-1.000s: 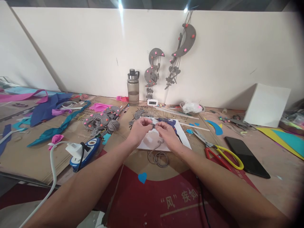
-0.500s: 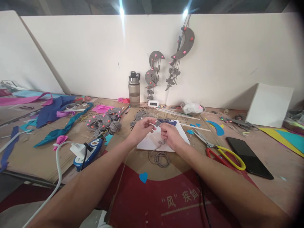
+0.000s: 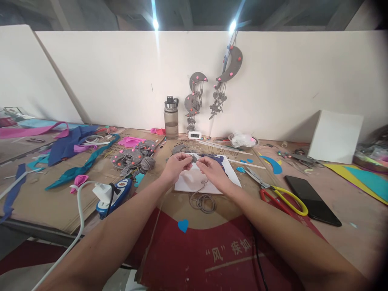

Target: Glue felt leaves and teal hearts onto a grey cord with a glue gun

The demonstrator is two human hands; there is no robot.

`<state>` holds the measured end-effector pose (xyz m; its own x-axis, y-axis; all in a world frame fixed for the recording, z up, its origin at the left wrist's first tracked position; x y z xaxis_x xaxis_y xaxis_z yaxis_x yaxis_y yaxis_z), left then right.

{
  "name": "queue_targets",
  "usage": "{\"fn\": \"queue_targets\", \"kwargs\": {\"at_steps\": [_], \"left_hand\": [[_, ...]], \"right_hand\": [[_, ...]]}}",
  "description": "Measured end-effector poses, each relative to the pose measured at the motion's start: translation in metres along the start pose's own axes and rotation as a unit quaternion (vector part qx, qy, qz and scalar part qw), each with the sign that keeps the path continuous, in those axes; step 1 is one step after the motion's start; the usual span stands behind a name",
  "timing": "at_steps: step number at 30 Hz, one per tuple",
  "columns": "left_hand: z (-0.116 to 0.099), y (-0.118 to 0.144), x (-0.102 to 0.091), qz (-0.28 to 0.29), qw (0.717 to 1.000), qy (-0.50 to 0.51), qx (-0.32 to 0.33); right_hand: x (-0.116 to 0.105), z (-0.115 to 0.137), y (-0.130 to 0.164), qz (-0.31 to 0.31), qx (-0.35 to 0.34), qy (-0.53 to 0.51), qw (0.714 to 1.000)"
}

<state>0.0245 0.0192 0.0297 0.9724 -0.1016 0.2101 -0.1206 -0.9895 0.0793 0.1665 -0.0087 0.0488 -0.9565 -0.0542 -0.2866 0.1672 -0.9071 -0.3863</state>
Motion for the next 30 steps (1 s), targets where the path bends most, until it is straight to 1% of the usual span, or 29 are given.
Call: {"fn": "queue_targets", "kwargs": {"at_steps": [3,6,8,11,13,15,16,18,20,23,24,26,28,30], "left_hand": [[0.002,-0.003,-0.006,-0.023,0.999,-0.024,0.010],[0.008,-0.007,-0.008,-0.027,0.999,-0.043,0.002],[0.013,-0.009,-0.009,-0.028,0.999,-0.045,-0.003],[0.020,-0.012,-0.010,-0.035,0.998,-0.048,-0.019],[0.022,-0.013,-0.011,-0.038,0.998,-0.048,-0.026],[0.022,-0.013,-0.012,-0.040,0.998,-0.047,-0.028],[0.022,-0.012,-0.012,-0.041,0.998,-0.045,-0.029],[0.021,-0.012,-0.012,-0.042,0.998,-0.040,-0.034],[0.021,-0.012,-0.012,-0.042,0.998,-0.032,-0.039],[0.021,-0.012,-0.012,-0.043,0.998,-0.027,-0.040],[0.021,-0.012,-0.012,-0.044,0.998,-0.030,-0.039],[0.021,-0.012,-0.011,-0.043,0.998,-0.039,-0.032],[0.019,-0.011,-0.010,-0.039,0.998,-0.045,-0.025],[0.018,-0.010,-0.010,-0.037,0.998,-0.047,-0.023]], "right_hand": [[-0.008,0.014,-0.004,0.014,-0.066,0.118,0.991],[-0.021,0.022,-0.010,0.001,-0.090,0.173,0.981],[-0.034,0.028,-0.013,-0.015,-0.099,0.197,0.975],[-0.060,0.034,-0.011,-0.024,-0.087,0.238,0.967],[-0.083,0.036,-0.003,-0.032,-0.076,0.271,0.959],[-0.106,0.035,0.008,-0.025,-0.063,0.315,0.947],[-0.119,0.034,0.016,-0.025,-0.059,0.344,0.937],[-0.147,0.030,0.032,-0.030,-0.035,0.418,0.907],[-0.167,0.021,0.050,0.007,-0.011,0.486,0.874],[-0.194,0.000,0.080,0.062,0.063,0.574,0.814],[-0.199,-0.007,0.090,0.083,0.082,0.595,0.795],[-0.202,-0.019,0.107,0.126,0.095,0.623,0.766],[-0.199,-0.030,0.118,0.161,0.111,0.629,0.753],[-0.192,-0.036,0.123,0.179,0.111,0.629,0.749]]}}
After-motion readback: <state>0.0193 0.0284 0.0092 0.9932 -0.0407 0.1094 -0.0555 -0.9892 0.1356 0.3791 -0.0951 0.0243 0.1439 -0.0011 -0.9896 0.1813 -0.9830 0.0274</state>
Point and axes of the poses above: each hand's wrist, its own y-axis away from the middle knuckle, its own x-axis out of the palm, z = x × y, the point moved 7 cm from there along -y, towards the middle knuckle, and after that the axes turned 10 degrees about -x, right-handed, at the moved point
